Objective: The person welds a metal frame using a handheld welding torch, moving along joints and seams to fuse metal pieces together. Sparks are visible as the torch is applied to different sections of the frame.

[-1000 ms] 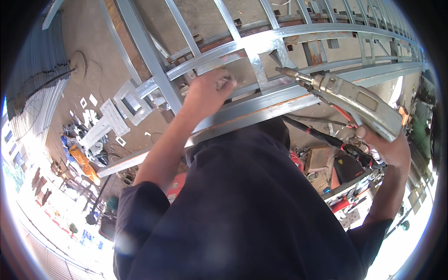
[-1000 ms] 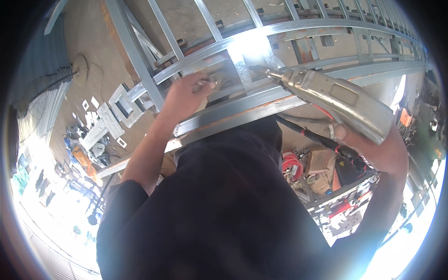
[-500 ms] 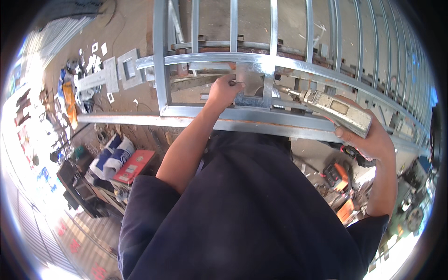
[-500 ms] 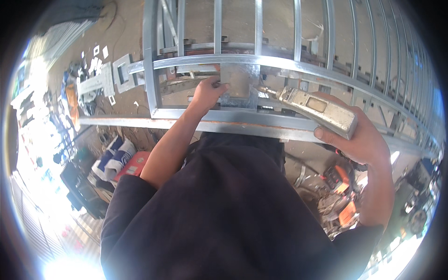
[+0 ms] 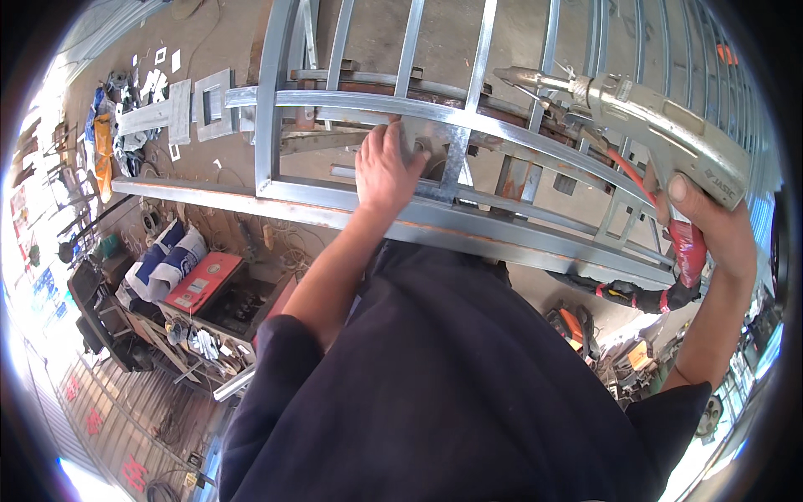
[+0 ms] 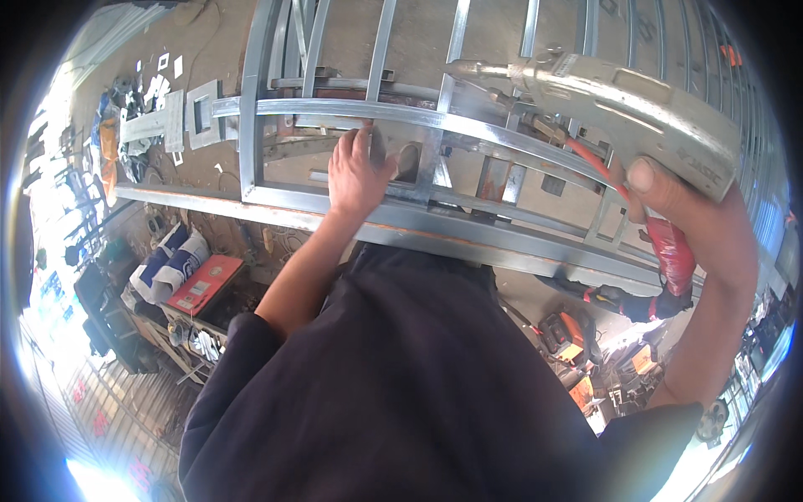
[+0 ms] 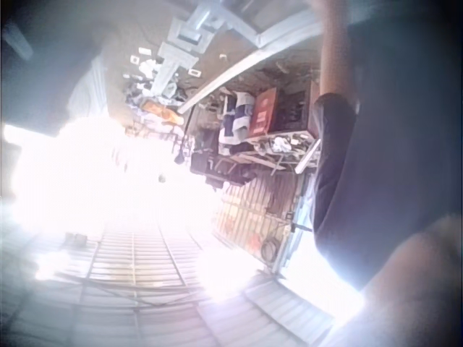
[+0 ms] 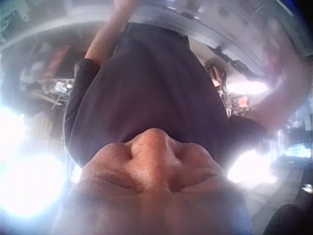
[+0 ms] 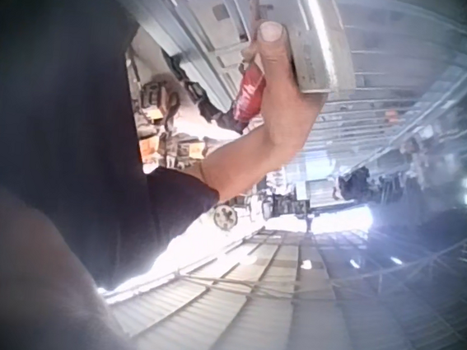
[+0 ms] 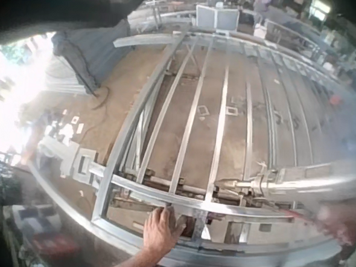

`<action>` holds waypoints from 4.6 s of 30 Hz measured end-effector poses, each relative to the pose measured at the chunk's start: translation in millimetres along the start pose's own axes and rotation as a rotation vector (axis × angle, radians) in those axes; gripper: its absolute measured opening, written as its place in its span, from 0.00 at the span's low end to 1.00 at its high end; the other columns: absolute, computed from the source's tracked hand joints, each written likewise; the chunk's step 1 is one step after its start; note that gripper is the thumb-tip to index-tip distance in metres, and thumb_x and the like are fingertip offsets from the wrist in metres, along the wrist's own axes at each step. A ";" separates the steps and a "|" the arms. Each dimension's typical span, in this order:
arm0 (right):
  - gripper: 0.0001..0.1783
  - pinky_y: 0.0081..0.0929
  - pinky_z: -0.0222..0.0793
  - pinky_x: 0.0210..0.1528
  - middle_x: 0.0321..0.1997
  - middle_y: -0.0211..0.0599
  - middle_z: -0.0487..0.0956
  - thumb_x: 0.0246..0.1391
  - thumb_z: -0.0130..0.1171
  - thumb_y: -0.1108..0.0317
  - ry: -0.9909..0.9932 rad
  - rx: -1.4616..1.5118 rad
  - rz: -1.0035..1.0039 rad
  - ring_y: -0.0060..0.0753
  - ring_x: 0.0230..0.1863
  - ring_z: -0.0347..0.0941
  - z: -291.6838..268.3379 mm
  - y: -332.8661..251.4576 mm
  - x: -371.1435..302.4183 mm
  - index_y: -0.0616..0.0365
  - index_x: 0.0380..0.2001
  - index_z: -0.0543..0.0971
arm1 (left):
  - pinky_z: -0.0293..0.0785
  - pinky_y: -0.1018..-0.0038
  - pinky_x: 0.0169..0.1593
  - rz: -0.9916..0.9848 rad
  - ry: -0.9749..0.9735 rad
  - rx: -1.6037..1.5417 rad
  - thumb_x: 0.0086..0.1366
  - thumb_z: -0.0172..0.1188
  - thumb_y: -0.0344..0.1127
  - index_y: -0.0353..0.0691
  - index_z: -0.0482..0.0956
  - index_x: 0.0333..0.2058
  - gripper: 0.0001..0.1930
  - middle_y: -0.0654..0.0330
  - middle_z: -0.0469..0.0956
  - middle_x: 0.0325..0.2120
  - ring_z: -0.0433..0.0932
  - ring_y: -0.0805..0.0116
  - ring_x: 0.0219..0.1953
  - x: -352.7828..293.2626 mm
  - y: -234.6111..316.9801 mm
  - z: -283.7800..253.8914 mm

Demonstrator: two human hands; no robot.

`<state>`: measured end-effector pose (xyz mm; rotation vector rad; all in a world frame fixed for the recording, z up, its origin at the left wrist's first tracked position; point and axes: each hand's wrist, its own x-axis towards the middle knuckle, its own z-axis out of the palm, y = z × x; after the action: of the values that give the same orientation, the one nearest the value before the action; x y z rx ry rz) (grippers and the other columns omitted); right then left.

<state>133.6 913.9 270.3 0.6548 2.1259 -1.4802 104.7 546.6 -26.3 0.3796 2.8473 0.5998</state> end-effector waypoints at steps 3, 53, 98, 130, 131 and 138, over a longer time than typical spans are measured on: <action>0.35 0.30 0.77 0.37 0.39 0.41 0.84 0.50 0.79 0.50 0.056 0.007 0.046 0.29 0.33 0.79 8.7 4.7 5.3 0.66 0.52 0.81 | 0.48 0.51 0.79 0.267 -0.123 0.111 0.66 0.65 0.57 0.47 0.62 0.73 0.42 0.51 0.60 0.73 0.53 0.51 0.77 -17.1 21.9 9.3; 0.33 0.34 0.78 0.36 0.33 0.36 0.81 0.58 0.72 0.43 -0.276 -0.081 0.016 0.29 0.30 0.79 55.9 6.2 106.4 0.65 0.47 0.80 | 0.66 0.58 0.67 -0.391 -0.380 -0.036 0.52 0.76 0.62 0.21 0.42 0.73 0.69 0.41 0.69 0.60 0.73 0.45 0.61 -1.4 45.9 8.8; 0.36 0.28 0.75 0.33 0.39 0.35 0.82 0.59 0.72 0.45 -0.619 0.036 0.033 0.26 0.28 0.76 167.6 -20.7 279.8 0.63 0.59 0.78 | 0.81 0.63 0.48 -0.171 -0.333 -0.101 0.67 0.64 0.51 0.38 0.86 0.53 0.24 0.52 0.89 0.33 0.88 0.56 0.38 251.8 -84.5 -88.3; 0.37 0.28 0.78 0.33 0.37 0.37 0.83 0.56 0.73 0.42 -0.582 -0.033 0.082 0.27 0.29 0.78 166.4 -20.3 272.6 0.65 0.54 0.81 | 0.80 0.53 0.47 -0.085 -0.315 -0.136 0.61 0.66 0.47 0.36 0.88 0.38 0.18 0.42 0.86 0.35 0.86 0.43 0.41 263.8 -100.2 -76.3; 0.37 0.28 0.78 0.33 0.38 0.37 0.83 0.56 0.73 0.43 -0.581 -0.041 0.087 0.27 0.29 0.78 166.6 -21.4 272.0 0.65 0.55 0.81 | 0.80 0.54 0.47 -0.072 -0.309 -0.133 0.61 0.66 0.47 0.37 0.88 0.38 0.18 0.42 0.86 0.35 0.86 0.43 0.40 264.4 -105.2 -71.3; 0.39 0.28 0.78 0.32 0.38 0.38 0.83 0.56 0.74 0.42 -0.583 -0.054 0.097 0.27 0.29 0.78 165.7 -22.9 271.5 0.65 0.57 0.79 | 0.80 0.58 0.41 0.218 -0.264 -0.405 0.66 0.63 0.43 0.40 0.89 0.34 0.13 0.49 0.85 0.31 0.84 0.51 0.36 264.8 -150.8 -33.2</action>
<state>-74.7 782.5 67.7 0.2541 1.6511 -1.3483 -185.1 478.0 -98.7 0.6434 2.3757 1.0556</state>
